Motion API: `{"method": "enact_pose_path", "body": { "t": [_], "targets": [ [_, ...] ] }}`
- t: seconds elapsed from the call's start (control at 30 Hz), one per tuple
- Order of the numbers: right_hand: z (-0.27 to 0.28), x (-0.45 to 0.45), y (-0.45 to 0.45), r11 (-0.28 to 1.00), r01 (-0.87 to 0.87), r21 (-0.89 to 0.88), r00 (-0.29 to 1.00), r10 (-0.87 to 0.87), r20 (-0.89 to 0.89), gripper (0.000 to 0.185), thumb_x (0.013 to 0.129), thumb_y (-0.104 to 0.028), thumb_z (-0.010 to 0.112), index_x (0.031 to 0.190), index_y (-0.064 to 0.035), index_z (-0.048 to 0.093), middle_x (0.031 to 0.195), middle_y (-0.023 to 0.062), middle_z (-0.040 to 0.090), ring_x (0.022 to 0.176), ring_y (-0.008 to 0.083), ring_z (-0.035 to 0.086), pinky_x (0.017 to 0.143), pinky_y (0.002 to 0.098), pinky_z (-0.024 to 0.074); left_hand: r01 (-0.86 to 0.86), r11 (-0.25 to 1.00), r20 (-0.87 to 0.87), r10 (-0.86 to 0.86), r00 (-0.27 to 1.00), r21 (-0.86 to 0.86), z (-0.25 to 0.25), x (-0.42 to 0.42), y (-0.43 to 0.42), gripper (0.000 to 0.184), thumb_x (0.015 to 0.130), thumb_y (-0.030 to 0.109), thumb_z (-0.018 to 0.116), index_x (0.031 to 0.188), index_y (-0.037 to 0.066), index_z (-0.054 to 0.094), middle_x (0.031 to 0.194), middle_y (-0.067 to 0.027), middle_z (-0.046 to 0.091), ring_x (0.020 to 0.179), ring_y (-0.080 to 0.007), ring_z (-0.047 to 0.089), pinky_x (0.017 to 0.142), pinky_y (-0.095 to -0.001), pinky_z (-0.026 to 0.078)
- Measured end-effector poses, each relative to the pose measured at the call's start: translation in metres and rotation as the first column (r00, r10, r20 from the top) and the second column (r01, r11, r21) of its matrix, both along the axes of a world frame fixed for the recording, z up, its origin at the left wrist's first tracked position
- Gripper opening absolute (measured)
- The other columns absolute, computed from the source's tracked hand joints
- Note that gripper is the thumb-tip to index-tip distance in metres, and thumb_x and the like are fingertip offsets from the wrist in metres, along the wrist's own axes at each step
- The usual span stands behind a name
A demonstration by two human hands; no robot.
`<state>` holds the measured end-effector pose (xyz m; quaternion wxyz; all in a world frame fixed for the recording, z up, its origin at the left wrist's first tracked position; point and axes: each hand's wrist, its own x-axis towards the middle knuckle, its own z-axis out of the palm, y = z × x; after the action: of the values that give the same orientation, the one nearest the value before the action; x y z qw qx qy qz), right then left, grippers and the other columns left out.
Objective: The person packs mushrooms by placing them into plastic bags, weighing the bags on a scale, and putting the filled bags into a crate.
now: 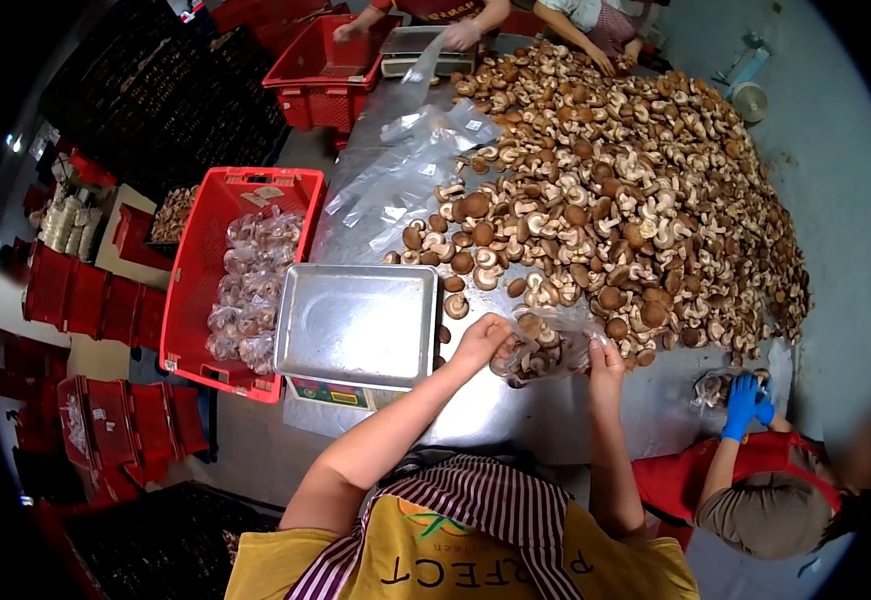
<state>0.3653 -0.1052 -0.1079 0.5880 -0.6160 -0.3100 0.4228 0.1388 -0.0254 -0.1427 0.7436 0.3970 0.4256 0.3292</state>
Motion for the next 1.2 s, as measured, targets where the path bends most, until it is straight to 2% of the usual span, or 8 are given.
{"method": "enact_pose_path", "body": {
  "t": [0.1, 0.13, 0.17, 0.27, 0.37, 0.5, 0.83, 1.2],
  "targets": [
    [0.017, -0.012, 0.001, 0.999, -0.028, -0.034, 0.999, 0.029, 0.018, 0.022, 0.099, -0.017, 0.051, 0.109, -0.0039, 0.066, 0.075, -0.0026, 0.061, 0.058, 0.0055, 0.052, 0.054, 0.0215, 0.0431, 0.311, 0.87, -0.723, 0.072, 0.687, 0.382, 0.037, 0.003, -0.016, 0.055, 0.076, 0.043, 0.076, 0.108, 0.004, 0.055, 0.097, -0.0121, 0.06, 0.087, -0.026, 0.062, 0.076, -0.0349, 0.05],
    [0.024, -0.017, 0.002, 0.999, -0.038, -0.031, 0.999, 0.038, 0.022, 0.022, 0.099, -0.017, 0.051, 0.109, -0.0039, 0.066, 0.075, -0.0026, 0.061, 0.058, 0.0055, 0.052, 0.054, 0.0215, 0.0431, 0.378, 0.837, -0.779, 0.088, 0.621, 0.396, 0.036, 0.004, -0.021, 0.07, 0.067, 0.049, 0.08, 0.114, 0.005, 0.054, 0.109, -0.0167, 0.057, 0.1, -0.0325, 0.059, 0.081, -0.0401, 0.049],
    [0.032, -0.023, 0.004, 0.999, -0.033, -0.007, 0.999, 0.033, -0.004, 0.022, 0.099, -0.017, 0.051, 0.109, -0.0039, 0.066, 0.079, -0.0013, 0.063, 0.058, 0.0052, 0.052, 0.053, 0.0211, 0.0428, 0.459, 0.781, -0.823, 0.122, 0.555, 0.424, 0.041, 0.001, -0.024, 0.052, 0.076, 0.041, 0.074, 0.109, 0.005, 0.057, 0.103, -0.0151, 0.062, 0.095, -0.0341, 0.062, 0.081, -0.0418, 0.05],
    [0.08, -0.048, 0.009, 1.0, -0.016, 0.023, 1.0, 0.017, -0.016, 0.023, 0.1, -0.017, 0.05, 0.11, -0.004, 0.065, 0.089, 0.0023, 0.067, 0.058, 0.0049, 0.052, 0.051, 0.0198, 0.0418, 0.415, 0.713, -0.768, 0.271, 0.58, 0.565, -0.015, -0.007, -0.025, 0.029, 0.083, 0.029, 0.068, 0.095, 0.004, 0.059, 0.089, -0.0129, 0.064, 0.082, -0.0318, 0.063, 0.076, -0.0385, 0.05],
    [0.108, -0.067, 0.017, 0.997, -0.031, 0.067, 0.999, 0.03, 0.02, 0.025, 0.1, -0.018, 0.049, 0.112, -0.0025, 0.065, 0.11, 0.0105, 0.067, 0.059, 0.0064, 0.056, 0.05, 0.0184, 0.0433, -0.045, 0.906, -0.14, 0.114, 0.984, 0.422, 0.013, -0.028, -0.023, 0.011, 0.094, 0.013, 0.055, 0.088, 0.004, 0.058, 0.075, -0.0044, 0.059, 0.069, -0.0139, 0.057, 0.066, -0.0285, 0.046],
    [0.175, -0.107, 0.021, 0.951, -0.209, 0.23, 0.974, 0.182, 0.134, 0.027, 0.1, -0.016, 0.047, 0.115, 0.0016, 0.061, 0.117, 0.0167, 0.064, 0.064, 0.0124, 0.062, 0.052, 0.0233, 0.0517, -0.28, 0.924, 0.271, 0.207, 0.94, 0.262, 0.111, -0.08, -0.019, 0.008, 0.096, 0.01, 0.053, 0.096, 0.004, 0.057, 0.074, 0.0001, 0.055, 0.067, -0.0088, 0.052, 0.067, -0.0238, 0.045],
    [0.186, -0.197, 0.045, 0.885, -0.272, 0.379, 0.948, 0.313, -0.051, 0.028, 0.1, -0.019, 0.047, 0.116, 0.0003, 0.06, 0.125, 0.0211, 0.059, 0.074, 0.0115, 0.064, 0.061, 0.0243, 0.0553, -0.524, 0.687, 0.071, 0.571, 0.818, 0.504, 0.211, -0.235, -0.005, 0.019, 0.098, 0.012, 0.052, 0.108, 0.002, 0.065, 0.077, 0.0002, 0.059, 0.06, -0.0047, 0.051, 0.053, -0.0193, 0.041],
    [0.091, -0.258, 0.047, 0.92, -0.392, 0.007, 0.889, 0.38, -0.256, 0.029, 0.098, -0.018, 0.052, 0.118, 0.0004, 0.059, 0.12, 0.0148, 0.063, 0.073, 0.0163, 0.066, 0.065, 0.0268, 0.0564, -0.532, 0.701, -0.141, 0.658, 0.74, 0.475, 0.098, -0.312, -0.019, 0.021, 0.087, 0.009, 0.067, 0.107, 0.004, 0.065, 0.071, 0.0048, 0.056, 0.061, -0.0013, 0.046, 0.051, -0.0206, 0.036]
  ]
}}
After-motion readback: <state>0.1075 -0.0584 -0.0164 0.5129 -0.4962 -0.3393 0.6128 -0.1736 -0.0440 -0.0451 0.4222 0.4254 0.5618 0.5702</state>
